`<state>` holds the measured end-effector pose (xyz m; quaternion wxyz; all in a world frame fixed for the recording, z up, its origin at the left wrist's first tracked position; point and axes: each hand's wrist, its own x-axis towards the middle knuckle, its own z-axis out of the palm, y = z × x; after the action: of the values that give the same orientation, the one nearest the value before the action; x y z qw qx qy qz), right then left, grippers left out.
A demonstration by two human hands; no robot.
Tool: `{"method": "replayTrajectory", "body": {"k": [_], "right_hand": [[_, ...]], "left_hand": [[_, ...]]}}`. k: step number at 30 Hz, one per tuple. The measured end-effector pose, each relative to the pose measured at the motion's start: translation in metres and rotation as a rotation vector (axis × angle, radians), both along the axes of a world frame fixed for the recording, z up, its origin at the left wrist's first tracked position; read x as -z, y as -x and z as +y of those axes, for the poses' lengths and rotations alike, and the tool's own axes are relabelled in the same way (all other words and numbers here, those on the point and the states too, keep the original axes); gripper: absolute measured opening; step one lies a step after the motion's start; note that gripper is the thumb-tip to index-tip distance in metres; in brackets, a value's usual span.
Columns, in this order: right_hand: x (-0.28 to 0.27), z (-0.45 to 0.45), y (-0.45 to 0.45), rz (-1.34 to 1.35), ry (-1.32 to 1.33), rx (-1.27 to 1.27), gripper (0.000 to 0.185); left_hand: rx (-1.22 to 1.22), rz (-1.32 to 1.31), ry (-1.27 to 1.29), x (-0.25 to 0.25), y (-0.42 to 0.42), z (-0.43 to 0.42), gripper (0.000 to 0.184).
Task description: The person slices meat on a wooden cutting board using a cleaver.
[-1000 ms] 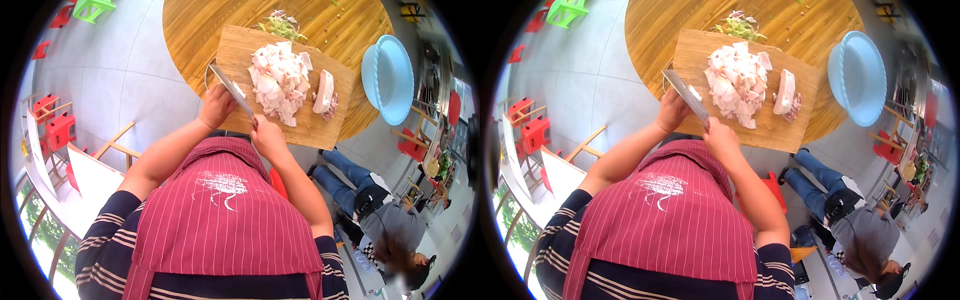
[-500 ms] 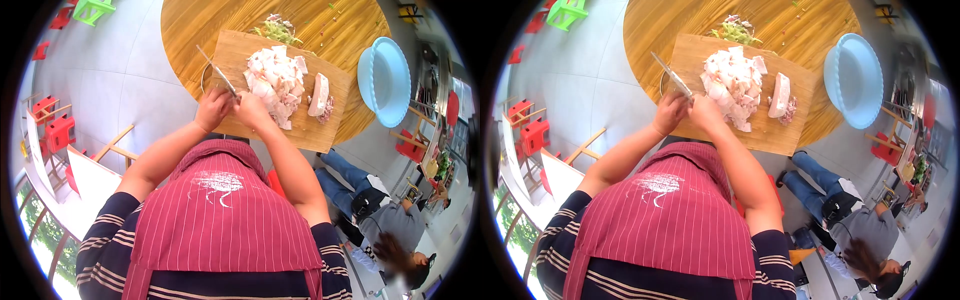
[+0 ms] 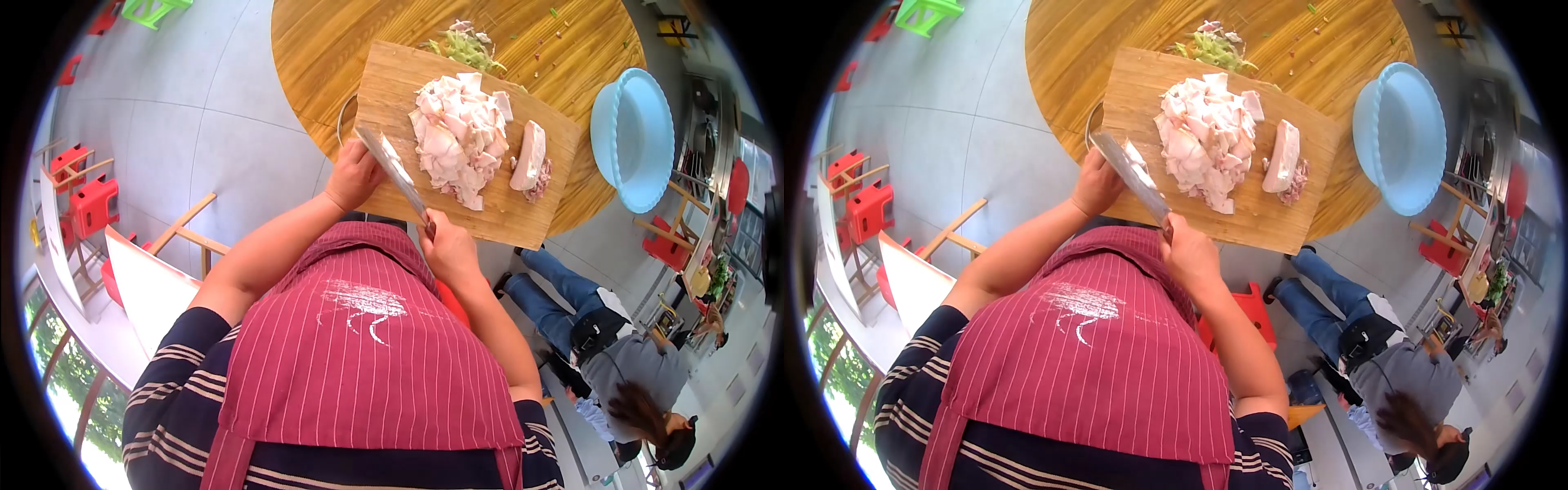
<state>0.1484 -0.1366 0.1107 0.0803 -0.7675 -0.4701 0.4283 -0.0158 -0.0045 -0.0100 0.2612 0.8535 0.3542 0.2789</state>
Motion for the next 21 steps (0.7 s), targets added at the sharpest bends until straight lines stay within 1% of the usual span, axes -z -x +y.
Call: {"method": "replayTrajectory", "body": {"k": [4,6,7,9,11,13,15,16,18,19,21], "right_hand": [[-0.001,-0.028,-0.008,-0.064,-0.008,0.033,0.029],[-0.008,-0.036,-0.024,-0.195,-0.059,0.129,0.028],[-0.015,-0.035,-0.032,-0.194,-0.058,0.123,0.028],[-0.036,-0.030,-0.046,-0.195,-0.022,0.426,0.030],[-0.050,-0.021,-0.047,-0.153,-0.010,0.425,0.032],[-0.050,-0.020,-0.042,-0.115,0.000,0.433,0.034],[-0.031,-0.021,-0.023,-0.083,-0.073,0.184,0.033],[-0.022,-0.021,-0.015,-0.081,-0.074,0.187,0.033],[-0.009,-0.018,-0.001,-0.071,-0.055,0.078,0.027],[-0.006,-0.016,0.002,-0.066,-0.052,0.076,0.027],[-0.006,-0.011,0.005,-0.041,0.031,0.036,0.028]], "left_hand": [[0.004,-0.028,-0.048,0.000,-0.002,0.002,0.035],[0.003,-0.047,-0.046,0.002,-0.002,0.002,0.033],[-0.003,-0.047,-0.046,0.001,-0.001,0.003,0.033],[0.008,-0.048,-0.046,0.000,-0.001,0.003,0.032],[0.004,-0.065,-0.043,0.001,-0.001,0.003,0.032],[0.009,-0.087,-0.039,0.002,-0.003,0.002,0.031],[0.005,-0.063,-0.033,0.002,-0.002,0.002,0.030],[0.008,-0.062,-0.033,0.001,-0.003,0.003,0.030],[-0.002,-0.065,-0.042,0.000,-0.004,0.002,0.029],[-0.003,-0.060,-0.039,-0.001,-0.004,0.002,0.029],[-0.030,-0.045,-0.020,-0.001,-0.004,0.001,0.029]]}}
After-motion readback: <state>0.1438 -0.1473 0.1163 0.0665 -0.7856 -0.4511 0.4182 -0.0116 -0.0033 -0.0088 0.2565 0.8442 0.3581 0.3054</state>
